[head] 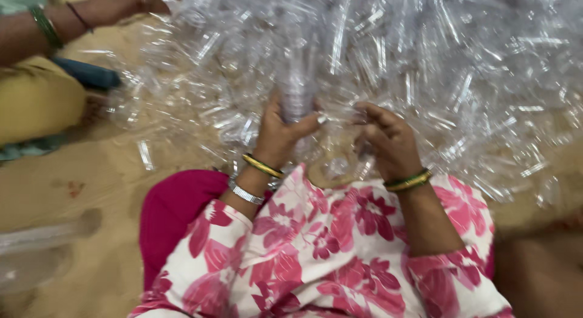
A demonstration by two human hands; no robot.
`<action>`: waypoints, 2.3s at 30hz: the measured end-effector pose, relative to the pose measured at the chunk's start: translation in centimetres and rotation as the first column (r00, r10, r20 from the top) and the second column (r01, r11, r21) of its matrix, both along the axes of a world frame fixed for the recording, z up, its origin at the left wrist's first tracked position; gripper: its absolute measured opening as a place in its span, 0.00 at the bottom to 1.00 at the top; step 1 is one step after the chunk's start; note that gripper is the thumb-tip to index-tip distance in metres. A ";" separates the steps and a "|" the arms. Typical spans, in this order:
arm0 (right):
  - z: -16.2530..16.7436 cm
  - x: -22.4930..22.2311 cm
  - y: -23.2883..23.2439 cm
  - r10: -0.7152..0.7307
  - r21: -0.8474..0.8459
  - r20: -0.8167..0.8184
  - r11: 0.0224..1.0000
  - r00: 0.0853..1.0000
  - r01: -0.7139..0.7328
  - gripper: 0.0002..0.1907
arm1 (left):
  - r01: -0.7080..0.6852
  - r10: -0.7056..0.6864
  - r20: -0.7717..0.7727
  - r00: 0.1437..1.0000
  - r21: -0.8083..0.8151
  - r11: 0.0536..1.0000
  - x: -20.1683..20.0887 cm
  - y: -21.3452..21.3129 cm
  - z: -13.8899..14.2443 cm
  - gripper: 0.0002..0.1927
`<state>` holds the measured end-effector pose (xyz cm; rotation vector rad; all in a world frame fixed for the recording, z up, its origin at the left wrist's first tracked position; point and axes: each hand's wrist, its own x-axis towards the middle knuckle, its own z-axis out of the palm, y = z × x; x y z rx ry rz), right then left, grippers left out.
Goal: The person sits on the floor and nests clear plastic cups one at a time into a growing stack, picking loose cups from a large pile around them and pressing each cup into the stack by hand. Other people nearby handle cups from the same pile.
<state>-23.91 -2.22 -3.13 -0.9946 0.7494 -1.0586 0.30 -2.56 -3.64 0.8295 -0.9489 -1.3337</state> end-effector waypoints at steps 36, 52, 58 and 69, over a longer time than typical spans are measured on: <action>1.9 -4.0 -1.5 -0.176 -0.359 -0.156 0.927 0.972 0.110 0.29 | 0.213 -0.121 0.707 0.697 -0.043 0.976 0.3 0.9 1.5 0.27; 0.1 2.9 0.7 -0.438 -0.588 -0.087 0.748 0.895 0.309 0.35 | 0.199 -0.209 0.052 0.977 0.153 0.968 -1.5 1.1 2.6 0.24; 0.3 -0.3 -1.0 -0.200 -0.118 -0.045 0.974 0.979 0.194 0.40 | 0.128 -0.134 0.067 0.989 0.092 0.987 -1.3 0.6 2.6 0.23; 1.5 -1.4 -0.2 -0.030 -0.073 -0.118 0.997 0.993 0.021 0.25 | 0.113 -0.120 0.123 0.985 0.061 0.992 -1.2 0.6 2.7 0.24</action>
